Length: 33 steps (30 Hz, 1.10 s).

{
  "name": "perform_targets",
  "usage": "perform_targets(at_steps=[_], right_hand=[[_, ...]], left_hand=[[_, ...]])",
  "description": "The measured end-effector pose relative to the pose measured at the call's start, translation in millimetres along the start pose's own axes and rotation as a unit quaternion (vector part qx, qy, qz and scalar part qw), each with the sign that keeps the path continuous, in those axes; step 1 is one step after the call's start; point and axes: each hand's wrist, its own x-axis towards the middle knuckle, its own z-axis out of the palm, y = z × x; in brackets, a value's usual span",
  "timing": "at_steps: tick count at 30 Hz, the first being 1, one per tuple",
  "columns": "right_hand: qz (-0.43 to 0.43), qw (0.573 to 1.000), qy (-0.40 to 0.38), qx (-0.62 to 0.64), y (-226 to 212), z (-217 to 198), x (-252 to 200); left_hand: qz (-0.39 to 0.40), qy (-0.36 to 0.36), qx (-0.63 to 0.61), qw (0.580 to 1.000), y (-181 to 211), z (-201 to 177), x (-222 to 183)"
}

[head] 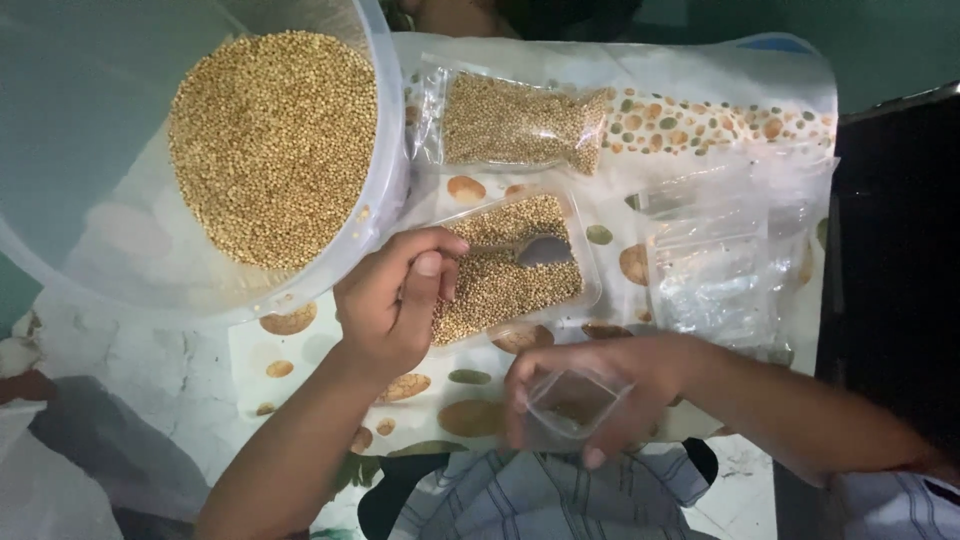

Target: Filling small plastic containers with seeds using a spoon for measurement and transfer.

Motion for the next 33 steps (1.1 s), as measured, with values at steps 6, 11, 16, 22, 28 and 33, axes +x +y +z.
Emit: perform_targets(at_steps=[6,11,16,22,28,33], right_hand=[[0.096,0.982,0.041,-0.158,-5,8,0],[0.392,0.877,0.049,-0.272,-18,13,2],[0.096,0.985,0.036,-0.142,-30,11,-1],[0.119,0.982,0.009,-0.146,-50,18,-8],[0.079,0.975,0.038,-0.204,-42,5,-26],[0.136,0.960,0.060,-0.239,-43,-4,-26]], left_hand=[[-0.065,-0.008,-0.051,0.997,2,-1,0],[-0.087,-0.004,-0.041,0.995,8,-3,2],[-0.083,-0.010,-0.039,0.996,11,-1,7],[-0.112,-0.009,-0.070,0.991,11,-2,4],[-0.077,0.015,-0.045,0.996,14,0,3],[-0.033,0.038,0.012,0.999,16,2,0]])
